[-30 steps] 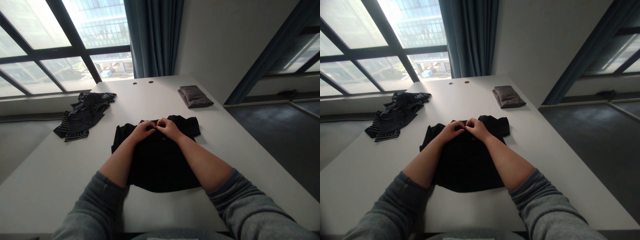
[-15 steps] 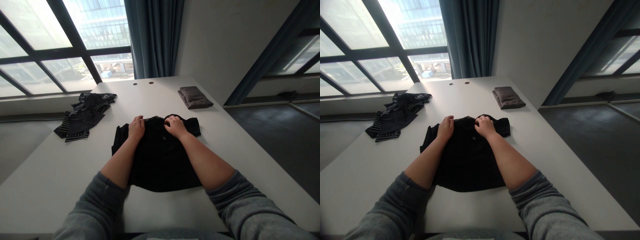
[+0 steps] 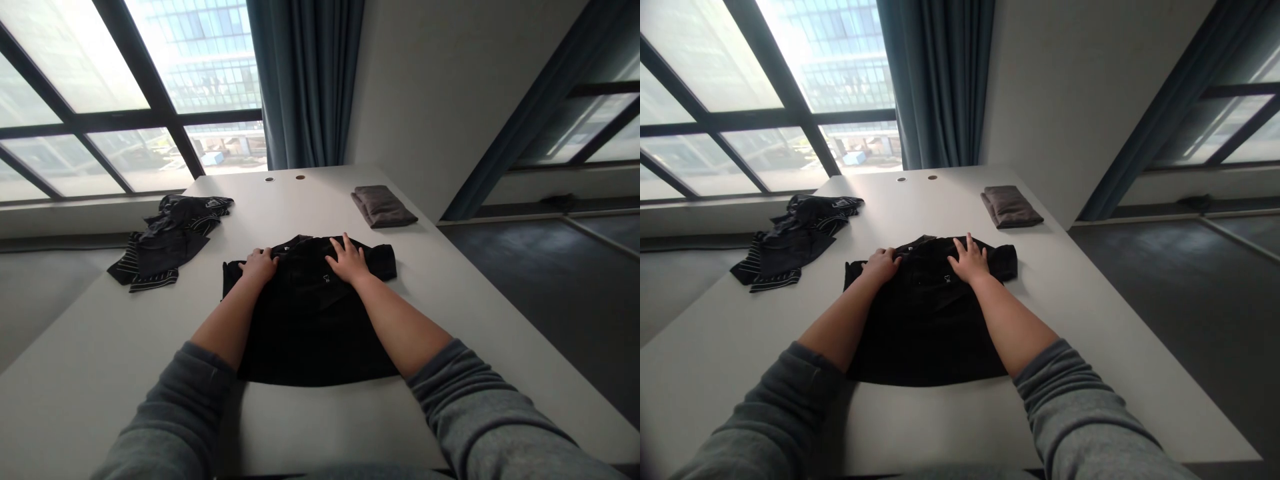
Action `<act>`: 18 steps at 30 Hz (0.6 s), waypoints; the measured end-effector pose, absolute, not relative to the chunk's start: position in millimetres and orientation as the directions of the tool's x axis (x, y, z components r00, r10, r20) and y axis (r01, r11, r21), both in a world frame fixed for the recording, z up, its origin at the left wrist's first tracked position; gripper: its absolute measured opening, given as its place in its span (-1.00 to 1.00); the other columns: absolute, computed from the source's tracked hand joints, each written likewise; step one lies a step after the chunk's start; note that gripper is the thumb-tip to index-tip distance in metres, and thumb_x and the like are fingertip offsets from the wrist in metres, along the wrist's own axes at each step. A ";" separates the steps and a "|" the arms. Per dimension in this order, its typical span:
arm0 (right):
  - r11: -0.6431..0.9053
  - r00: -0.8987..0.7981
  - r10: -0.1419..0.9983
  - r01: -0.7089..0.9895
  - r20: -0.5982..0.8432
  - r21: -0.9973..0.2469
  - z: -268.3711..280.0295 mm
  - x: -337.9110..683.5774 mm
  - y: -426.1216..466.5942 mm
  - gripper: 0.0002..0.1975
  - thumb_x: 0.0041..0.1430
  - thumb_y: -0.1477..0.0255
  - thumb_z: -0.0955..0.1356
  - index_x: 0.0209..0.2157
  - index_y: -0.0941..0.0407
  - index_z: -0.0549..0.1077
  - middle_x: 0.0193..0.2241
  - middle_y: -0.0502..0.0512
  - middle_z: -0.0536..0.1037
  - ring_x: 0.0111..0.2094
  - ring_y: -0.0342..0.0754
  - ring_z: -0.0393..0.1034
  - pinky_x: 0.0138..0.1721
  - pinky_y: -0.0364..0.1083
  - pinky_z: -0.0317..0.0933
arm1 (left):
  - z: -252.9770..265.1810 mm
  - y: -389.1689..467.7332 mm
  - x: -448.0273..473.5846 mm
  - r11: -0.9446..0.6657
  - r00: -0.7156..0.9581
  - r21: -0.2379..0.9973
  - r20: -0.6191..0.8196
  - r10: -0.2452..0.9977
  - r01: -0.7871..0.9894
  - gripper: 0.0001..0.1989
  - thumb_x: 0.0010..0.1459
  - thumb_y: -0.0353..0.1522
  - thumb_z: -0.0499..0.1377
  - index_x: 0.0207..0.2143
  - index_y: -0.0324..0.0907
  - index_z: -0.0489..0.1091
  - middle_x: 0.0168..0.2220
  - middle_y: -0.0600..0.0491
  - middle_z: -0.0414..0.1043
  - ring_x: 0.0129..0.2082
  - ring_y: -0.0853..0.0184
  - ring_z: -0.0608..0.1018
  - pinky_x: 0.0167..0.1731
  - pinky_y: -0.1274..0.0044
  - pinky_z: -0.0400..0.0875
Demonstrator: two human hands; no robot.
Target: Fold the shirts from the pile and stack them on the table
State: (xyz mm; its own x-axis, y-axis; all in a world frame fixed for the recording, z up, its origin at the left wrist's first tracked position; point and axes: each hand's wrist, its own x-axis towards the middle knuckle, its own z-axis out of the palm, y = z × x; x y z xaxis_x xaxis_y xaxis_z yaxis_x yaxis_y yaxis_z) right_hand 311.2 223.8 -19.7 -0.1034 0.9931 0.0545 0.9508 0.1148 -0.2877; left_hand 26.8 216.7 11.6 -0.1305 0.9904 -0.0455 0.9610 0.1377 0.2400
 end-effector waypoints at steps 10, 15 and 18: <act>-0.060 0.048 0.997 0.971 -0.058 -0.231 -16.7 306.0 215.6 -0.33 0.46 0.02 0.14 0.49 -0.09 0.08 0.53 0.29 -0.12 0.51 0.41 -0.23 0.37 0.51 -0.34 | 41.0 269.5 18.9 -0.148 0.066 0.264 0.296 0.953 0.953 -0.63 0.31 -0.37 0.11 0.14 -0.01 0.42 0.26 -0.09 0.30 0.04 0.07 0.58 0.07 0.29 0.47; -0.212 0.183 0.972 0.955 -0.149 -0.207 -14.6 306.2 210.7 -0.25 0.45 -0.02 0.11 0.53 -0.06 -0.09 0.53 0.40 -0.22 0.50 0.54 -0.32 0.29 0.63 -0.38 | 28.7 288.8 49.4 -0.229 0.165 0.203 0.289 0.943 0.952 -0.45 0.34 -0.41 0.04 0.36 -0.04 0.28 0.47 -0.10 0.05 0.34 -0.01 0.36 0.31 0.21 0.25; -0.230 0.190 0.959 0.955 -0.209 -0.186 -5.5 308.1 212.6 -0.26 0.43 -0.01 0.15 0.52 -0.04 0.01 0.53 0.40 -0.22 0.48 0.60 -0.28 0.23 0.69 -0.29 | 12.9 290.1 61.6 -0.153 0.119 0.172 0.191 0.974 0.973 -0.39 0.35 -0.32 0.08 0.43 -0.08 0.17 0.55 -0.13 -0.15 0.51 -0.07 0.02 0.40 0.11 0.04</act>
